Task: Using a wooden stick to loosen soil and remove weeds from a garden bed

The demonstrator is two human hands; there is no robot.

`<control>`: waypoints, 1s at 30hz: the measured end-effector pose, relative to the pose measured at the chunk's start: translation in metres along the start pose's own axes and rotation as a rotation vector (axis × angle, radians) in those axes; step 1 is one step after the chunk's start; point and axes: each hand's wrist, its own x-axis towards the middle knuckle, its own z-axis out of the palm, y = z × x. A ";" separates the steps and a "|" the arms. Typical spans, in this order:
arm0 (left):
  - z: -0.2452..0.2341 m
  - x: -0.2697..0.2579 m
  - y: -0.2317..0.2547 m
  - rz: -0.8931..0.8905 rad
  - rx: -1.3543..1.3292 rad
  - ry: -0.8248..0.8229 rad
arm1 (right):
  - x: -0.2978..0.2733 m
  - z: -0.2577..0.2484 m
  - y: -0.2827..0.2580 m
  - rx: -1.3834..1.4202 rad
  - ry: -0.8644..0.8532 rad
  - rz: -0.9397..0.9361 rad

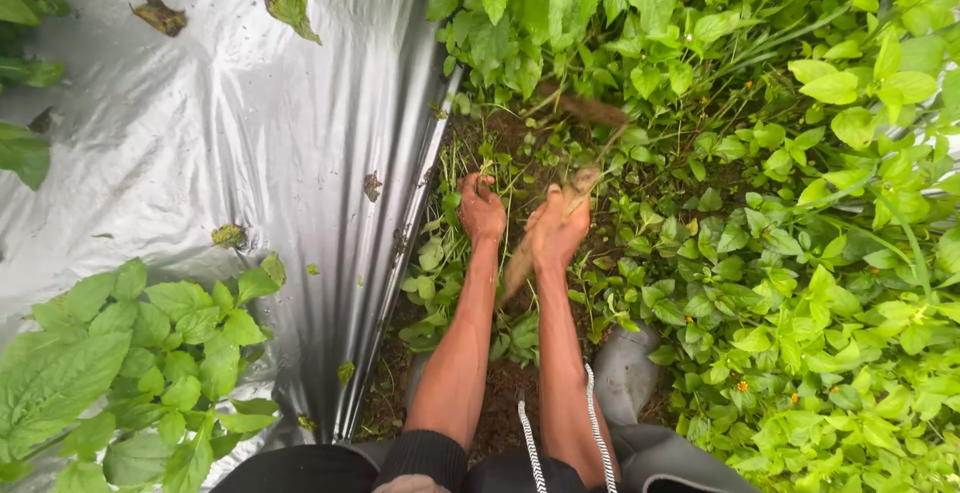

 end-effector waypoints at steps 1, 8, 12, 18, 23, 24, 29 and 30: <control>0.001 0.002 0.001 -0.020 -0.007 -0.021 | 0.000 0.003 0.001 0.032 -0.020 -0.029; 0.001 0.002 0.002 -0.005 0.010 -0.021 | 0.010 0.003 0.020 0.024 0.007 -0.064; 0.003 -0.002 0.006 -0.028 0.000 -0.023 | 0.004 -0.003 -0.010 -0.189 -0.245 0.075; 0.006 0.002 -0.003 -0.013 -0.009 -0.006 | 0.005 -0.002 0.004 -0.003 0.010 -0.077; 0.022 0.019 -0.029 -0.143 -0.033 -0.043 | 0.000 -0.001 0.010 -0.191 -0.084 0.061; 0.019 0.021 -0.027 -0.146 -0.034 -0.038 | 0.003 0.003 0.012 -0.193 -0.090 0.060; -0.006 0.001 0.012 0.042 0.000 0.018 | 0.008 0.009 0.013 0.120 -0.031 0.013; -0.003 0.005 0.011 0.044 -0.003 0.019 | 0.012 0.011 0.012 0.120 -0.031 0.010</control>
